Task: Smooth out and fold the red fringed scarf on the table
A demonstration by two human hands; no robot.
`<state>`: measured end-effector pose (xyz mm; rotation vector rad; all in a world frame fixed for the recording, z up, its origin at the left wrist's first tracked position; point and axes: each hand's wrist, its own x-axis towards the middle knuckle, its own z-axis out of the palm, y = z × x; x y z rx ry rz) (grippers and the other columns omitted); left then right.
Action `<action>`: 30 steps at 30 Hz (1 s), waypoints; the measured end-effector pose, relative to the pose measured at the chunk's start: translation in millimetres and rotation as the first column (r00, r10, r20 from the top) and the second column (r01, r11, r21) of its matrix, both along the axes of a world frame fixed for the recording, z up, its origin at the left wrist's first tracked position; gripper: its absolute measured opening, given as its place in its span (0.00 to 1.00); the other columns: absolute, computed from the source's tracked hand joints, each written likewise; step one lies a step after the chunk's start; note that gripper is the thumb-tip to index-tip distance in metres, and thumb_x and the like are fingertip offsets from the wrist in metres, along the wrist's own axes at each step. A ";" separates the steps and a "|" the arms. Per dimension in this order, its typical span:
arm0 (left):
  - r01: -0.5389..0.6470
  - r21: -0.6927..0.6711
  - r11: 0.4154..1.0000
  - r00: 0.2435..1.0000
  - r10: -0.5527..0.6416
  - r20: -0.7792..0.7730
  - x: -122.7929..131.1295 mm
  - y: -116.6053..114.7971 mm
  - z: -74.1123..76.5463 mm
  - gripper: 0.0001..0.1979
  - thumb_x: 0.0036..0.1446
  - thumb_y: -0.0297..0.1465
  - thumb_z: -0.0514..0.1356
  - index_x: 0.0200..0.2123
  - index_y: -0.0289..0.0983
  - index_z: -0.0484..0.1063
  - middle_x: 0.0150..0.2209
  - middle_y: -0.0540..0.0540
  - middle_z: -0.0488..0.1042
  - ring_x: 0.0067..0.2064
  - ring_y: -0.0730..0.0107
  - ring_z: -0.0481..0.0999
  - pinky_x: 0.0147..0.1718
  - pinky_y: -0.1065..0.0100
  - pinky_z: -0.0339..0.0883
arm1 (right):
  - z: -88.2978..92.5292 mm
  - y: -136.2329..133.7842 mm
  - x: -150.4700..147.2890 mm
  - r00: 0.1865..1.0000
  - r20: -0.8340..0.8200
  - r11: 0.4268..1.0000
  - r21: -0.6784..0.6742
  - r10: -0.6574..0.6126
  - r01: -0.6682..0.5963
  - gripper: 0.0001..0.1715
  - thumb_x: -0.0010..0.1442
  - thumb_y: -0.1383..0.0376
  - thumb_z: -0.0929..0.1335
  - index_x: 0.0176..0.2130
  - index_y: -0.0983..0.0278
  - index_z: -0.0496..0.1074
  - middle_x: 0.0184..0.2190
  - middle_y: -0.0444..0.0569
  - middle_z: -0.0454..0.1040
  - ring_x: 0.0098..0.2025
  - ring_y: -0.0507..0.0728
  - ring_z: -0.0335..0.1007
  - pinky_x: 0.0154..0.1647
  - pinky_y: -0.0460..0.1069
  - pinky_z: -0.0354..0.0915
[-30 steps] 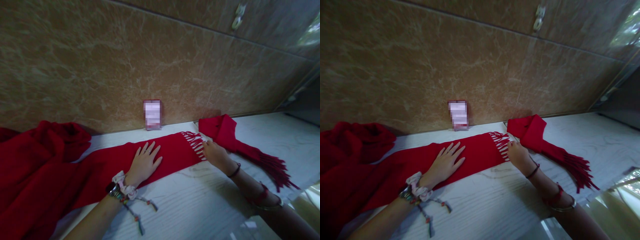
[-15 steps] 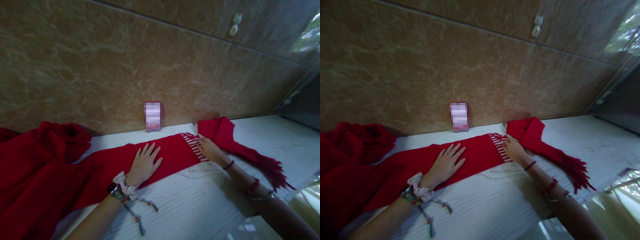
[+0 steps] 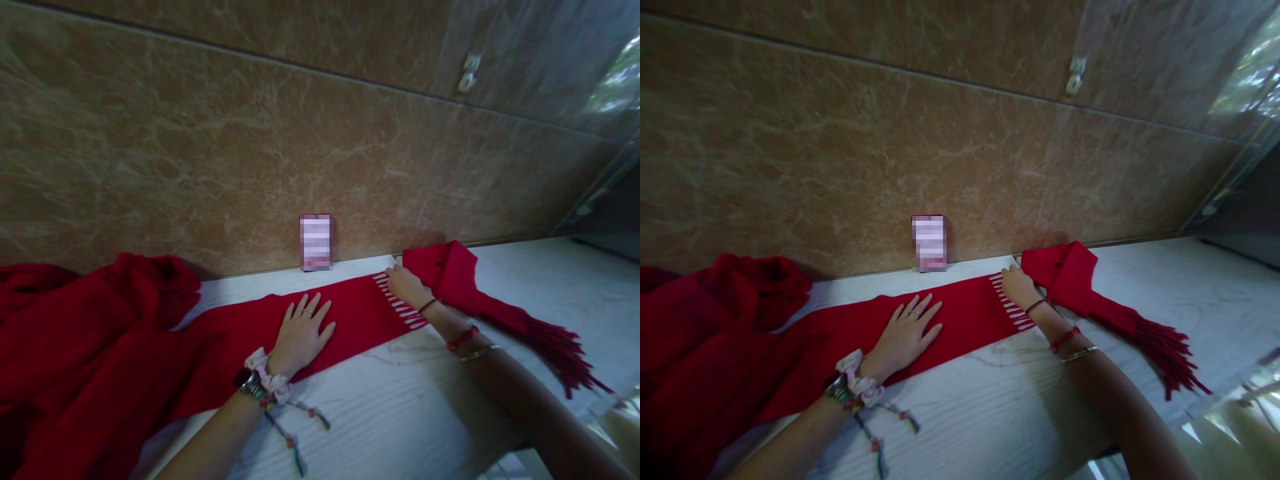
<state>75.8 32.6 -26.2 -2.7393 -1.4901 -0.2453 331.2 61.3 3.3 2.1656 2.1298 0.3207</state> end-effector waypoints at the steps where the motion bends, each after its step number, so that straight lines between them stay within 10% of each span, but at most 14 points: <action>1: 0.003 -0.003 1.000 1.000 -0.003 0.002 -0.1 0.3 -0.2 0.24 0.58 0.42 0.43 0.57 0.43 0.54 0.60 0.46 0.50 0.60 0.57 0.48 0.54 0.52 0.46 | 0.7 1.0 3.2 0.999 0.006 0.999 0.023 -0.037 0.037 0.18 0.57 0.75 0.54 0.42 0.74 0.66 0.40 0.65 0.67 0.42 0.61 0.65 0.38 0.53 0.63; 9: 0.005 -0.005 1.000 1.000 -0.005 -0.005 -0.5 0.4 0.5 0.24 0.59 0.43 0.42 0.57 0.43 0.54 0.60 0.46 0.50 0.60 0.57 0.48 0.55 0.52 0.45 | -1.8 15.3 -23.2 0.984 -0.044 0.985 0.038 0.173 -0.171 0.16 0.58 0.71 0.57 0.44 0.65 0.66 0.41 0.53 0.69 0.42 0.53 0.65 0.43 0.45 0.59; 18: 0.004 -0.016 1.000 1.000 -0.004 -0.010 -0.3 -0.5 2.1 0.24 0.59 0.43 0.42 0.57 0.43 0.53 0.60 0.46 0.50 0.60 0.57 0.47 0.55 0.52 0.45 | 1.5 12.5 3.7 0.998 -0.064 0.977 0.213 0.018 -0.004 0.15 0.57 0.73 0.56 0.40 0.71 0.68 0.39 0.60 0.67 0.44 0.59 0.62 0.42 0.51 0.60; 25: -0.034 -0.007 0.999 0.999 0.034 0.018 1.0 -3.7 3.2 0.25 0.59 0.43 0.41 0.57 0.42 0.54 0.60 0.44 0.51 0.60 0.57 0.47 0.55 0.51 0.44 | -19.0 2.0 -35.0 0.825 -0.215 0.848 0.227 0.523 -0.479 0.23 0.60 0.61 0.56 0.53 0.65 0.59 0.54 0.56 0.59 0.56 0.58 0.53 0.53 0.56 0.54; 30: -0.205 -0.059 0.977 0.979 0.205 0.008 -5.4 -5.2 8.5 0.25 0.59 0.44 0.41 0.57 0.44 0.53 0.60 0.44 0.49 0.60 0.50 0.47 0.52 0.43 0.44 | -37.6 -1.7 -31.0 0.792 -0.196 0.816 0.127 0.578 -0.564 0.25 0.62 0.60 0.53 0.56 0.64 0.56 0.57 0.56 0.56 0.58 0.58 0.49 0.54 0.59 0.52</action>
